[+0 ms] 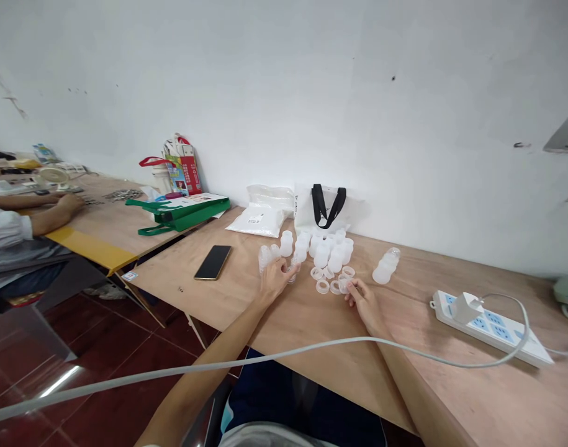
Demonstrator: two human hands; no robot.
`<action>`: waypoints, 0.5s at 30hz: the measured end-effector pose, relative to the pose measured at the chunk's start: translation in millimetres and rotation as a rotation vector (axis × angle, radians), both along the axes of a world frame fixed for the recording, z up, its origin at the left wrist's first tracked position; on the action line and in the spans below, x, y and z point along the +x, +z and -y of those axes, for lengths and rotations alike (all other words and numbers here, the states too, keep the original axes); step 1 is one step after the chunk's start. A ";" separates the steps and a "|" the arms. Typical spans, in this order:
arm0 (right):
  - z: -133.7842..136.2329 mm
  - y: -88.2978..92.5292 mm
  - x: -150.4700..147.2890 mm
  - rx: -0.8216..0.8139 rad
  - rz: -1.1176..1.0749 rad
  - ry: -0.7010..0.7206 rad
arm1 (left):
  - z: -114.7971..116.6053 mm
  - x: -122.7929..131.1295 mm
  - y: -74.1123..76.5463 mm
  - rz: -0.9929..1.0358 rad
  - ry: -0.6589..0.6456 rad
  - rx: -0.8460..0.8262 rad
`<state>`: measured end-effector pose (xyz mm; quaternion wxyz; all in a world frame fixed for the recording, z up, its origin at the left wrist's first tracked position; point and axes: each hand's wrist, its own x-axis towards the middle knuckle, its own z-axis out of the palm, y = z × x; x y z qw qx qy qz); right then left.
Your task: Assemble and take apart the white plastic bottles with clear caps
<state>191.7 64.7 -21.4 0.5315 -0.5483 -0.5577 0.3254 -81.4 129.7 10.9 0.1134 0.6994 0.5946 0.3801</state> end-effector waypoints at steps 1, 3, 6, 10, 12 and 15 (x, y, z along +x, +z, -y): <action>0.2 0.1 0.0 -0.001 0.003 0.001 | 0.7 -2.0 -0.7 0.007 -0.002 -0.016; 0.6 0.4 -0.1 -0.001 0.007 0.003 | 2.0 -6.9 -3.3 0.031 -0.024 -0.043; 1.0 1.2 -0.4 0.002 0.001 0.003 | 3.9 -14.7 -7.5 0.059 -0.107 -0.058; 1.0 1.5 -0.2 -0.004 -0.010 0.001 | 6.8 -20.2 -8.2 0.021 -0.206 -0.085; 0.5 0.9 0.3 -0.004 -0.025 -0.006 | 7.8 -20.1 -6.9 -0.003 -0.207 -0.093; -0.4 -0.1 0.7 0.000 -0.077 -0.028 | 9.0 -18.4 -4.9 -0.011 -0.192 -0.084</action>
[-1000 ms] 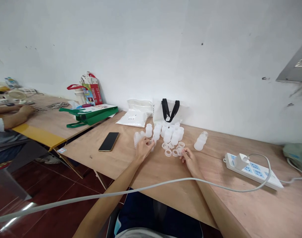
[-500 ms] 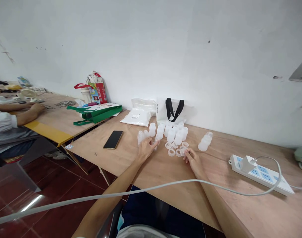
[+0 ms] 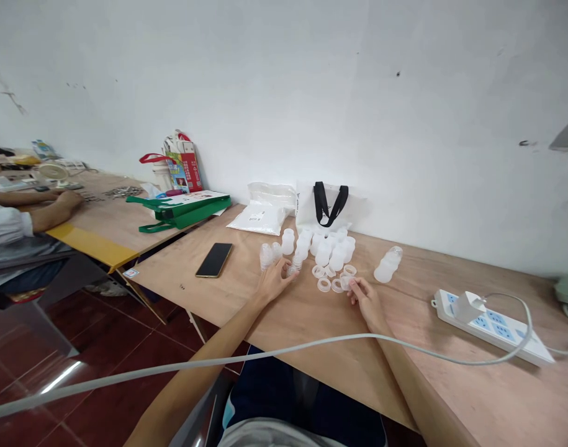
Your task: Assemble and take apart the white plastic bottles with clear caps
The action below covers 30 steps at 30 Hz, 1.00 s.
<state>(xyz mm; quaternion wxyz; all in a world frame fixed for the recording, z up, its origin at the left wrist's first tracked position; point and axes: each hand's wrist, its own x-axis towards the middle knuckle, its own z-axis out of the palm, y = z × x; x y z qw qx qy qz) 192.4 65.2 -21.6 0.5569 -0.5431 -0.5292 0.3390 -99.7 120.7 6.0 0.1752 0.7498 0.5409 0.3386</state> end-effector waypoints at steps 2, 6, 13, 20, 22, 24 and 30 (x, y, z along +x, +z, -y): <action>-0.5 0.1 -0.3 0.002 -0.062 -0.013 | 0.5 0.8 0.7 0.004 0.002 0.001; -1.2 2.3 -0.6 0.016 -0.246 -0.046 | 0.3 0.4 0.9 -0.021 -0.002 -0.032; -3.1 2.9 9.9 0.027 -0.505 -0.125 | -2.5 -2.0 -2.8 -0.073 -0.022 -0.049; -10.0 -0.6 13.0 0.080 -0.124 -0.104 | -4.9 -0.8 -3.0 -0.039 -0.015 -0.068; -11.6 0.6 11.9 0.101 0.075 -0.096 | -5.5 -0.9 -3.8 -0.021 -0.018 -0.066; -12.1 2.6 12.1 0.120 0.273 -0.117 | -5.6 -1.3 -5.5 -0.003 -0.012 -0.056; -13.1 2.5 35.6 0.301 0.544 -0.524 | 5.3 1.7 -4.8 0.005 0.063 0.020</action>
